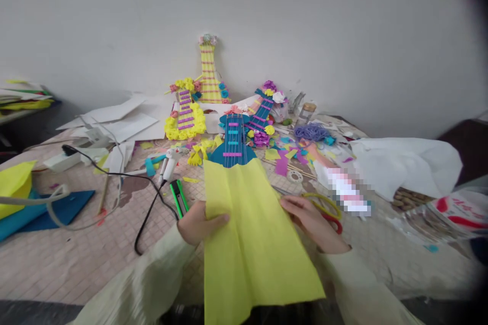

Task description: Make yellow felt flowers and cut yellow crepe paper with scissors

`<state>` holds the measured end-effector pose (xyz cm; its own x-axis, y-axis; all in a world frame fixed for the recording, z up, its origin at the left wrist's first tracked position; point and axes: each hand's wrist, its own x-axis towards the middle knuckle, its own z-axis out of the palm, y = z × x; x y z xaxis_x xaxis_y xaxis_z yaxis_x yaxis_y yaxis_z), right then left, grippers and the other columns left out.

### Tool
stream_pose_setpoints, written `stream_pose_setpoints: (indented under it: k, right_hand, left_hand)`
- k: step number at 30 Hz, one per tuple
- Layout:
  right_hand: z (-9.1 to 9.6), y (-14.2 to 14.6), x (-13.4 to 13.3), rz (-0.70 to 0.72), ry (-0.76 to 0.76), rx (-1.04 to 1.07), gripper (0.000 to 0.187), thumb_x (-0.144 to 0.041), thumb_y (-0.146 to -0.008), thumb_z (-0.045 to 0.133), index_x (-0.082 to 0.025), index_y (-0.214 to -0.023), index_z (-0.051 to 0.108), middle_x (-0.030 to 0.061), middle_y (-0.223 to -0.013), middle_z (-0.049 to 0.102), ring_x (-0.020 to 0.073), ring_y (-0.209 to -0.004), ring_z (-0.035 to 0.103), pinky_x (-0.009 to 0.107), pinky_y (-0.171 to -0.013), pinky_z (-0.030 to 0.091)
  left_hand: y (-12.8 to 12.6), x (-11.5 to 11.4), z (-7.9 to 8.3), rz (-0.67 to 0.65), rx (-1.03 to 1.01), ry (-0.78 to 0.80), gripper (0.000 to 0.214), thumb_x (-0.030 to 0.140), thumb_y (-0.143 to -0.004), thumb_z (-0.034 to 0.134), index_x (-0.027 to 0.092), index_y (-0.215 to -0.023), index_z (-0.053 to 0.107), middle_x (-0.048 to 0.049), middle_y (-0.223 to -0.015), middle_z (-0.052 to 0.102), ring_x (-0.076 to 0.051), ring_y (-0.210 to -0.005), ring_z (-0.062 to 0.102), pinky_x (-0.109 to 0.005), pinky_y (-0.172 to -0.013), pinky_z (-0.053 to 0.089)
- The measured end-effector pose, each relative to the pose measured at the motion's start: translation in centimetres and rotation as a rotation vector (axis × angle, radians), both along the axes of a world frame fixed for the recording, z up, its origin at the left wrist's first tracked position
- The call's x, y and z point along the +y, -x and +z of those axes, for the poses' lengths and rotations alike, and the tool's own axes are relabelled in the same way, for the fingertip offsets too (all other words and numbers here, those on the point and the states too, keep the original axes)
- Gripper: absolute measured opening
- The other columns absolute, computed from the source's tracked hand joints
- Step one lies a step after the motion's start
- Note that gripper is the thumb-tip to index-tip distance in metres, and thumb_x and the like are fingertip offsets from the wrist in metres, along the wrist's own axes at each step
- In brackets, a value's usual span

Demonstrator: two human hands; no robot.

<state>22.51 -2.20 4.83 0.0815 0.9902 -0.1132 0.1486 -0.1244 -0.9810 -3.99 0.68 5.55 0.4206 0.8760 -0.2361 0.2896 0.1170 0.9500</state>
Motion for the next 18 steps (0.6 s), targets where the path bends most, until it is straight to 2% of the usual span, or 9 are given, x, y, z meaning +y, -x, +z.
stream_pose_setpoints:
  k: [3, 6, 9, 13, 15, 18]
  right_hand:
    - [-1.1, 0.1, 1.7, 0.032, 0.025, 0.143, 0.019, -0.035, -0.066, 0.064, -0.018, -0.073, 0.064, 0.0010, -0.070, 0.063, 0.0136, -0.063, 0.055, 0.023, -0.056, 0.042]
    - [-1.8, 0.0, 2.5, -0.019, -0.047, 0.107, 0.018, -0.035, -0.068, 0.063, -0.018, -0.072, 0.063, 0.0006, -0.071, 0.061, 0.0133, -0.064, 0.053, 0.022, -0.055, 0.040]
    - [-1.8, 0.2, 2.7, -0.017, -0.065, 0.059, 0.021, -0.037, -0.068, 0.062, -0.016, -0.070, 0.063, 0.0007, -0.066, 0.059, 0.0130, -0.059, 0.050, 0.021, -0.050, 0.037]
    - [-1.2, 1.0, 2.9, 0.063, -0.032, 0.044, 0.028, -0.040, -0.069, 0.061, -0.015, -0.080, 0.064, 0.0033, -0.073, 0.063, 0.0150, -0.062, 0.054, 0.024, -0.052, 0.039]
    - [-1.0, 1.3, 3.2, 0.097, -0.027, 0.033, 0.028, -0.040, -0.068, 0.062, -0.014, -0.078, 0.064, 0.0037, -0.072, 0.064, 0.0158, -0.061, 0.055, 0.025, -0.052, 0.040]
    - [-0.9, 1.5, 3.7, 0.072, -0.060, 0.012, 0.028, -0.041, -0.066, 0.062, -0.014, -0.073, 0.063, 0.0016, -0.065, 0.062, 0.0148, -0.054, 0.053, 0.025, -0.048, 0.037]
  left_hand:
    - [1.5, 1.2, 0.3, 0.033, 0.179, -0.092, 0.029, 0.041, -0.063, 0.060, 0.013, -0.065, 0.064, -0.0038, -0.063, 0.066, -0.017, -0.057, 0.059, -0.023, -0.050, 0.046]
    - [2.9, 2.2, 0.2, 0.072, 0.245, -0.118, 0.029, 0.041, -0.062, 0.059, 0.013, -0.060, 0.062, -0.0031, -0.059, 0.065, -0.016, -0.053, 0.057, -0.022, -0.046, 0.044]
    - [3.6, 3.0, -0.2, 0.104, 0.248, -0.127, 0.028, 0.042, -0.061, 0.059, 0.014, -0.058, 0.062, -0.0025, -0.057, 0.065, -0.015, -0.051, 0.057, -0.022, -0.045, 0.044]
    - [3.4, 3.8, -0.2, 0.156, 0.188, -0.159, 0.023, 0.038, -0.060, 0.064, 0.015, -0.053, 0.062, -0.0022, -0.055, 0.064, -0.015, -0.049, 0.056, -0.021, -0.044, 0.043]
    - [3.4, 4.1, -0.1, 0.196, 0.137, -0.130, 0.022, 0.036, -0.058, 0.067, 0.015, -0.052, 0.062, -0.0027, -0.053, 0.064, -0.014, -0.046, 0.055, -0.021, -0.043, 0.042]
    - [3.7, 4.7, -0.2, 0.246, 0.064, -0.057, 0.024, 0.037, -0.054, 0.071, 0.013, -0.056, 0.064, -0.0044, -0.056, 0.066, -0.016, -0.049, 0.057, -0.023, -0.046, 0.044]
